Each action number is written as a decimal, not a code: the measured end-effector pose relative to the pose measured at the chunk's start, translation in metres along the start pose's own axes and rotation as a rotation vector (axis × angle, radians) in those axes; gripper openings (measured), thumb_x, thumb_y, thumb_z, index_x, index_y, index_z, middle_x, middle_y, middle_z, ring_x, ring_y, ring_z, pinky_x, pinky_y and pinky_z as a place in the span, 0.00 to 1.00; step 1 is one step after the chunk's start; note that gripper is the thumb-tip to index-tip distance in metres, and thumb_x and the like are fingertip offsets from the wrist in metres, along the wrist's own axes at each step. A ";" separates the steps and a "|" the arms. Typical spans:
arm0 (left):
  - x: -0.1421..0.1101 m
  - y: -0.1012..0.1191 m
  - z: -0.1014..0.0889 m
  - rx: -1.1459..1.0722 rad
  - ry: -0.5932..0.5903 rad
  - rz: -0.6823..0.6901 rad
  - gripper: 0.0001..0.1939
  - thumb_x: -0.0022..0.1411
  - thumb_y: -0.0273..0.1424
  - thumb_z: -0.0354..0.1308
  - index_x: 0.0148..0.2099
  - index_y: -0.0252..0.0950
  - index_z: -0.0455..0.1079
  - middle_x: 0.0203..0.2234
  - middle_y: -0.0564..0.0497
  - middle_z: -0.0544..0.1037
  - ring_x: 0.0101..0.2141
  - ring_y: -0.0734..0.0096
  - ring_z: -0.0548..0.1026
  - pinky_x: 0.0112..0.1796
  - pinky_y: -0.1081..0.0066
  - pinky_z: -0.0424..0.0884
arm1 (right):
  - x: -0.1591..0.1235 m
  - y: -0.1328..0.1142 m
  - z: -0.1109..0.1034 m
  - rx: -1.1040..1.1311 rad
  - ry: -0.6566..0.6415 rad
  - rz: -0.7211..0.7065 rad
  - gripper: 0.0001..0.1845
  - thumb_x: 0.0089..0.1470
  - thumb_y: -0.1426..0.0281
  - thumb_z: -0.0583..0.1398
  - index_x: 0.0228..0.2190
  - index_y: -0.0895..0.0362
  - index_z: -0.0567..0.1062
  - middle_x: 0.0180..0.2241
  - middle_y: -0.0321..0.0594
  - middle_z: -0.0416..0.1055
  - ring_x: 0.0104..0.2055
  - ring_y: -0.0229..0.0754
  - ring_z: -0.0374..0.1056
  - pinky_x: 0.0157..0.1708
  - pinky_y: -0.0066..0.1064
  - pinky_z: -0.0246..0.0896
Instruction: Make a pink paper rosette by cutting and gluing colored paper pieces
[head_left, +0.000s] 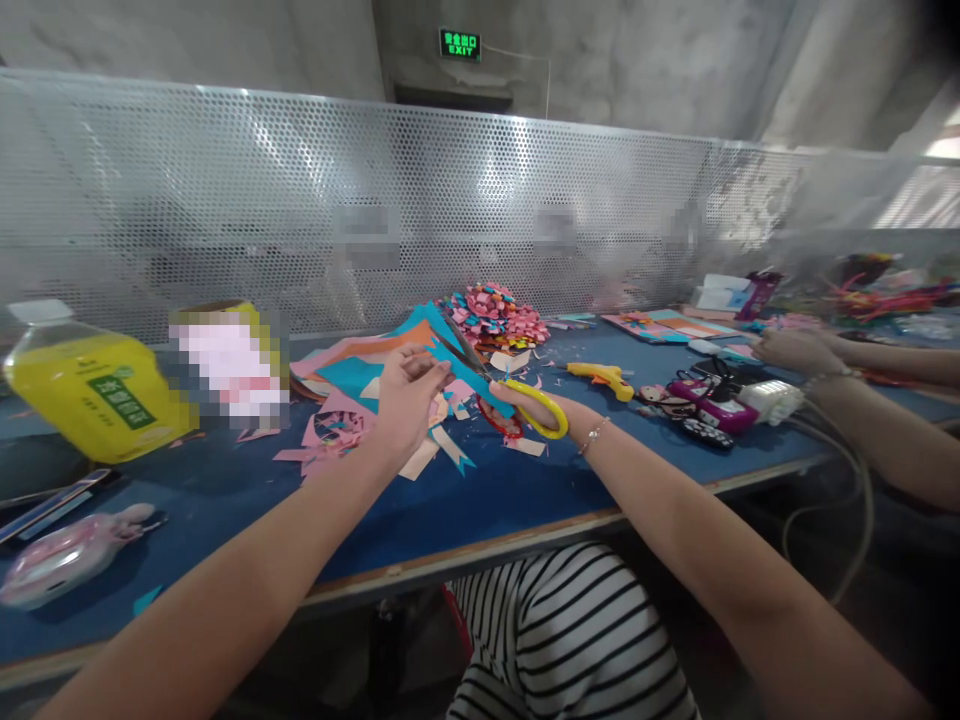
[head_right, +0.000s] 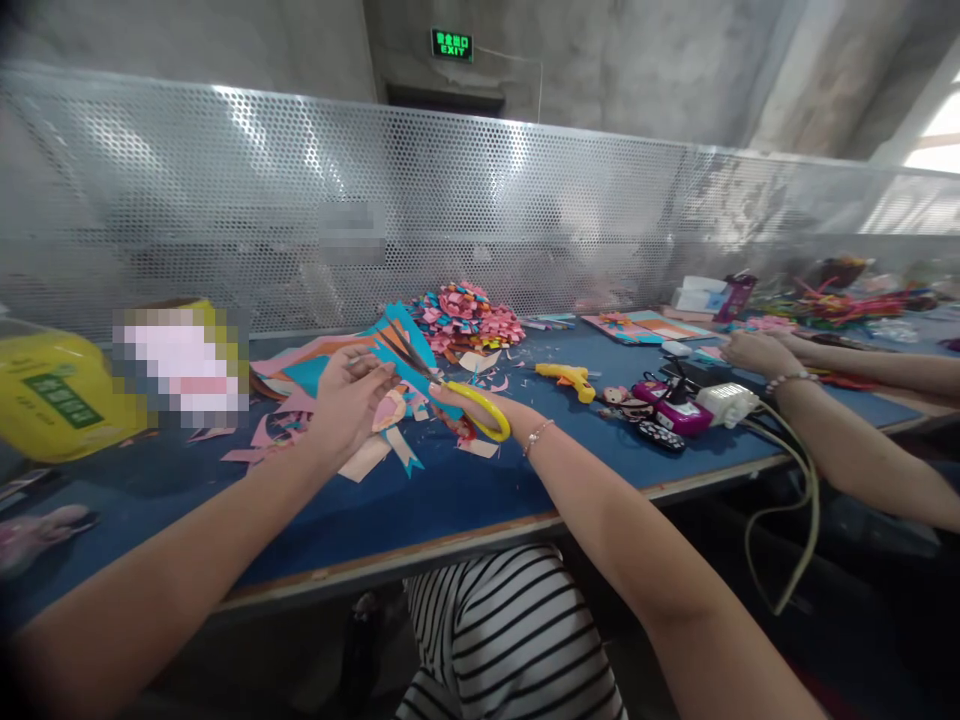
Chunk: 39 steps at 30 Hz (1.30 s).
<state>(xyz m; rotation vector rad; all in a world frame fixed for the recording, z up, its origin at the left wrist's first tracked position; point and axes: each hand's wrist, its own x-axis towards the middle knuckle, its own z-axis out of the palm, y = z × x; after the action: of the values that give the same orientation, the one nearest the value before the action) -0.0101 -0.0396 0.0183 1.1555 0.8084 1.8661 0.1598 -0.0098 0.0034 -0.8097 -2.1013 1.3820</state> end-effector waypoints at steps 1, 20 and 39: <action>-0.001 0.001 0.001 -0.008 -0.003 0.002 0.19 0.39 0.24 0.64 0.33 0.37 0.59 0.18 0.62 0.66 0.21 0.81 0.68 0.29 0.73 0.69 | -0.001 -0.001 0.001 -0.003 -0.014 -0.012 0.27 0.50 0.44 0.48 0.21 0.57 0.60 0.18 0.31 0.55 0.18 0.31 0.51 0.18 0.26 0.51; -0.001 0.011 0.003 0.017 0.087 0.023 0.18 0.37 0.22 0.63 0.29 0.37 0.57 0.16 0.62 0.67 0.21 0.81 0.69 0.30 0.73 0.70 | 0.004 0.003 0.009 0.151 -0.063 0.017 0.30 0.41 0.41 0.54 0.23 0.55 0.55 0.14 0.25 0.48 0.15 0.27 0.45 0.15 0.22 0.41; -0.001 0.010 0.002 0.040 0.054 0.000 0.18 0.38 0.23 0.62 0.29 0.38 0.56 0.15 0.62 0.68 0.20 0.80 0.69 0.28 0.74 0.68 | 0.006 0.007 0.008 0.057 0.036 0.041 0.27 0.45 0.44 0.54 0.24 0.55 0.56 0.15 0.25 0.49 0.15 0.28 0.49 0.13 0.21 0.48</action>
<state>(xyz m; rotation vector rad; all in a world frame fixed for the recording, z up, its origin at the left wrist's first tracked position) -0.0110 -0.0452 0.0272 1.1342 0.8799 1.8964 0.1517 -0.0084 -0.0056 -0.8532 -2.0190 1.4312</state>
